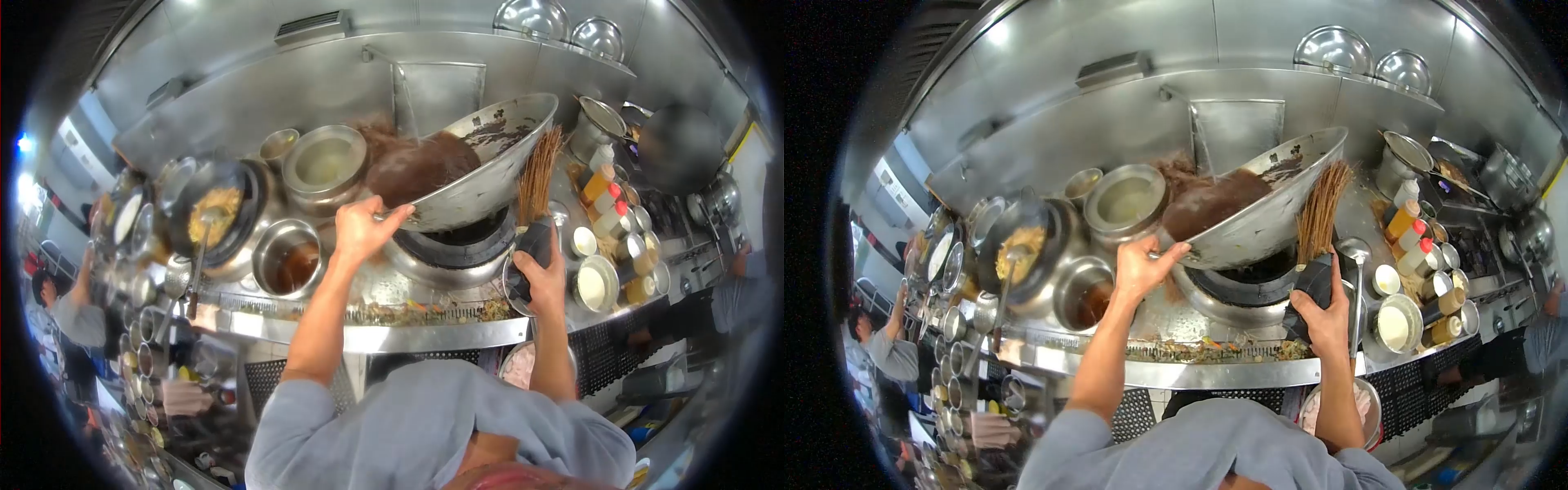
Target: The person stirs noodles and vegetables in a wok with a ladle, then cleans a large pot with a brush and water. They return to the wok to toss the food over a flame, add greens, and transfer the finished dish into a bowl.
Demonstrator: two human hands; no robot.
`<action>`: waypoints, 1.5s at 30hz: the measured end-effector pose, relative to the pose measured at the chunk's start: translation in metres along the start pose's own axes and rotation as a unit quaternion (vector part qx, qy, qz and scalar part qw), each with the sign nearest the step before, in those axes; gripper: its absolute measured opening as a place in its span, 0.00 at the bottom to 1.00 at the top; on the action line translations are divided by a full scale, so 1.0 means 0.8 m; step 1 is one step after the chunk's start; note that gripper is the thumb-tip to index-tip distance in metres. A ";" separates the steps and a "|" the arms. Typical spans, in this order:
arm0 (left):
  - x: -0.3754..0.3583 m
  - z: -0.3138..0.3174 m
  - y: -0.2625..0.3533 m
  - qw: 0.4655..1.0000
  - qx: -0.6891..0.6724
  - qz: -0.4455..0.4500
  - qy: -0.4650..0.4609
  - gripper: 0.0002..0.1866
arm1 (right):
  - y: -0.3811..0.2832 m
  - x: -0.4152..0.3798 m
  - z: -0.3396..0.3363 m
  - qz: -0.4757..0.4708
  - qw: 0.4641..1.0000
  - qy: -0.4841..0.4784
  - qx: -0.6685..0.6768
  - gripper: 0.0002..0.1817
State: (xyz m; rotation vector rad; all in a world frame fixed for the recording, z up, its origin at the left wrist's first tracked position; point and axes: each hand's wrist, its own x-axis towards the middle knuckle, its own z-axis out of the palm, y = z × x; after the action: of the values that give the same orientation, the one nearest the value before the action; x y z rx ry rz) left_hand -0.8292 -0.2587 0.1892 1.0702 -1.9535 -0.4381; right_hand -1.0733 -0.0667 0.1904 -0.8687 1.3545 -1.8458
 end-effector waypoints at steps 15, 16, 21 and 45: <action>0.036 -0.037 -0.019 0.973 -0.182 0.034 -0.134 0.22 | -0.027 0.032 0.072 -0.037 0.993 0.061 -0.098 0.47; 0.042 -0.040 -0.017 0.974 -0.179 0.034 -0.135 0.22 | -0.033 0.037 0.079 -0.038 0.992 0.066 -0.102 0.47; 0.079 -0.046 -0.019 0.969 -0.195 -0.024 -0.152 0.23 | -0.050 0.090 0.102 -0.072 0.986 0.057 -0.136 0.47; 0.204 -0.083 -0.061 0.878 -0.455 -0.147 0.000 0.22 | -0.124 0.161 0.213 -0.191 0.947 0.015 -0.257 0.43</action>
State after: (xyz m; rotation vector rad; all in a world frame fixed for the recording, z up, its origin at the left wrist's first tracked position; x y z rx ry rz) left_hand -0.7958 -0.4142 0.2799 0.7084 -1.2893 -1.3572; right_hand -1.0165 -0.2380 0.3419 -1.4604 1.8284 -1.8037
